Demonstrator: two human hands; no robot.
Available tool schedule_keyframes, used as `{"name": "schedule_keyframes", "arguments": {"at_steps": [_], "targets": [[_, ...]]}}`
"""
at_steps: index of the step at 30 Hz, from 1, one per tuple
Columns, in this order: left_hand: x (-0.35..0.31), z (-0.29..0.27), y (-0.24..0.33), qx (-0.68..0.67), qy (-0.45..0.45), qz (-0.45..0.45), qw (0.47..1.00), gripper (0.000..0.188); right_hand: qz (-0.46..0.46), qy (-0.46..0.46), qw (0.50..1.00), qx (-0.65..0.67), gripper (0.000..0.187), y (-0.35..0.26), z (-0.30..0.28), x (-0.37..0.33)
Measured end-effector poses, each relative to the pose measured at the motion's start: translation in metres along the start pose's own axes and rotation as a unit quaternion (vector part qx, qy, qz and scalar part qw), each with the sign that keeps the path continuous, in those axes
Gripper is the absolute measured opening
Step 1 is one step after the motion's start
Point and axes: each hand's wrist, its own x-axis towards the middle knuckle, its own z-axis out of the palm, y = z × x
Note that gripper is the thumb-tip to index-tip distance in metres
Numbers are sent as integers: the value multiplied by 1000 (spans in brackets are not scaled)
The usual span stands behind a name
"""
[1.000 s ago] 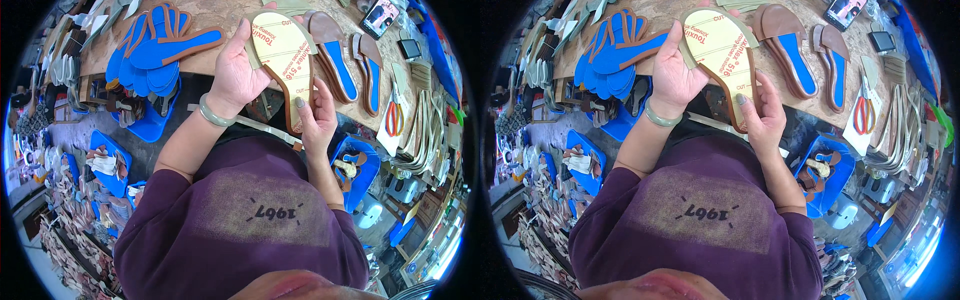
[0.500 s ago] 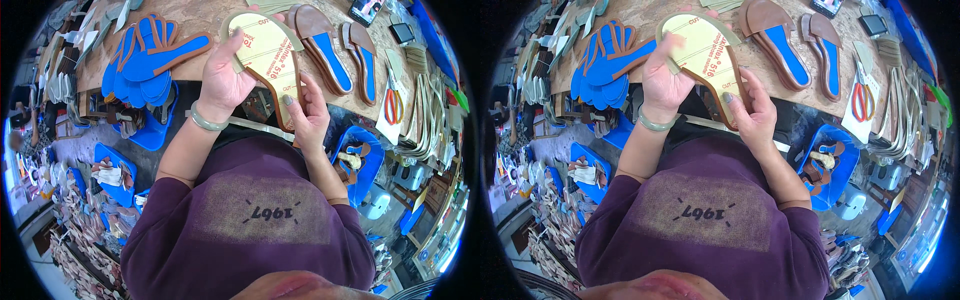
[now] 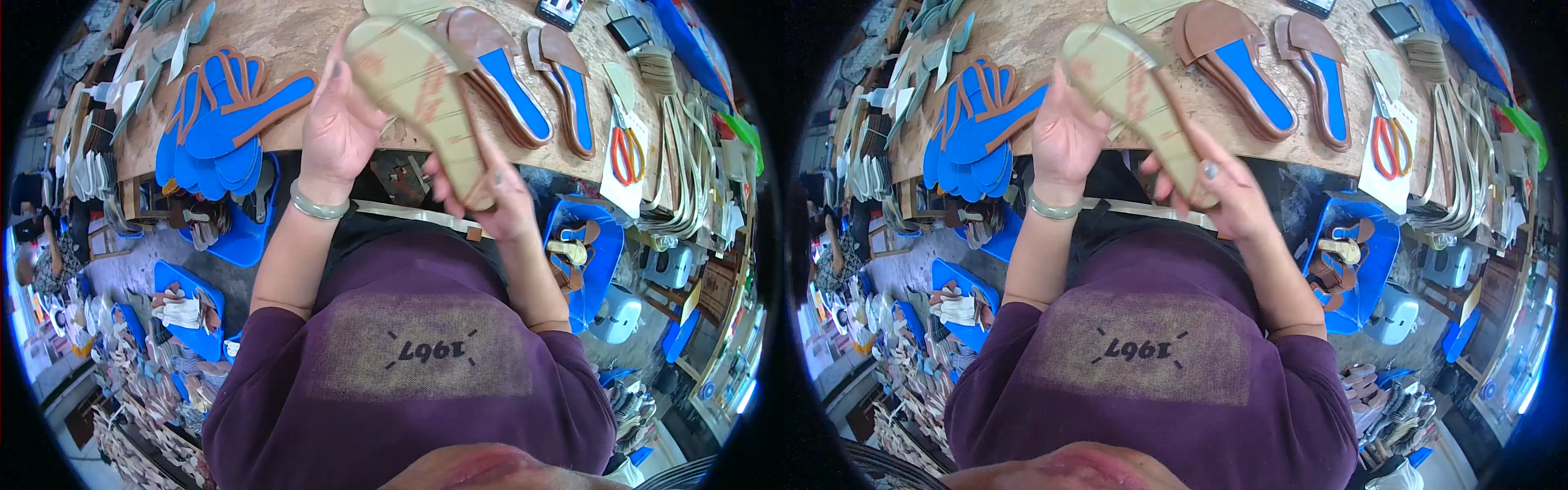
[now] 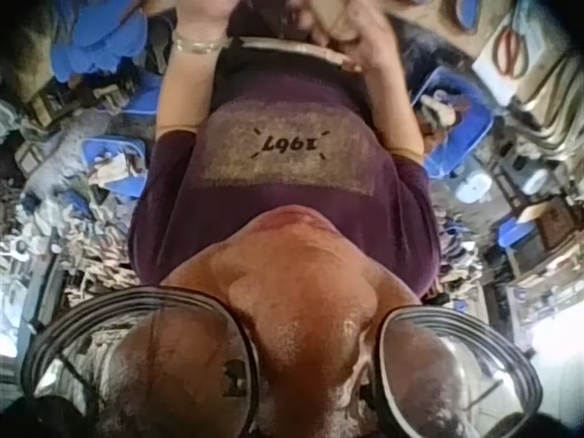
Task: The person assembles sandals by hand at a workbench. They repeatedly pick up a beige insole and a brown-and-blue sole, align them, and press them together to form a unit. The person occasionally touches their face while working.
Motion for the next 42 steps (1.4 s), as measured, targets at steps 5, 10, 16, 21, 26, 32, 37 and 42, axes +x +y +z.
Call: {"name": "schedule_keyframes", "arguments": {"at_steps": [5, 10, 16, 21, 26, 32, 37, 42], "targets": [[-18, -11, 5, 207, 25, 30, 978, 50, -251, 222, 535, -776, 46, -49, -31, 20], [-56, -29, 10, 360, 78, 47, 929, 29, -165, 165, 380, -895, 40, -53, -47, 28], [-71, -37, 18, 420, 156, 82, 890, 27, -231, 42, 555, -798, 38, -11, -16, 95], [-55, -45, 18, 419, 117, 89, 896, 34, -165, 7, 539, -826, 51, 13, -25, 155], [-44, -45, 20, 463, 114, 77, 876, 38, -111, -13, 565, -817, 46, 8, -15, 166], [-41, -68, 14, 658, 102, 133, 734, 35, -220, -127, 594, -763, 43, 33, 20, 224], [-73, -51, 20, 761, 42, 155, 629, 29, -216, -329, 492, -777, 58, 76, 63, 246], [-78, -42, 32, 741, 38, 155, 652, 25, -154, -251, 561, -774, 42, 81, 54, 249]]}}
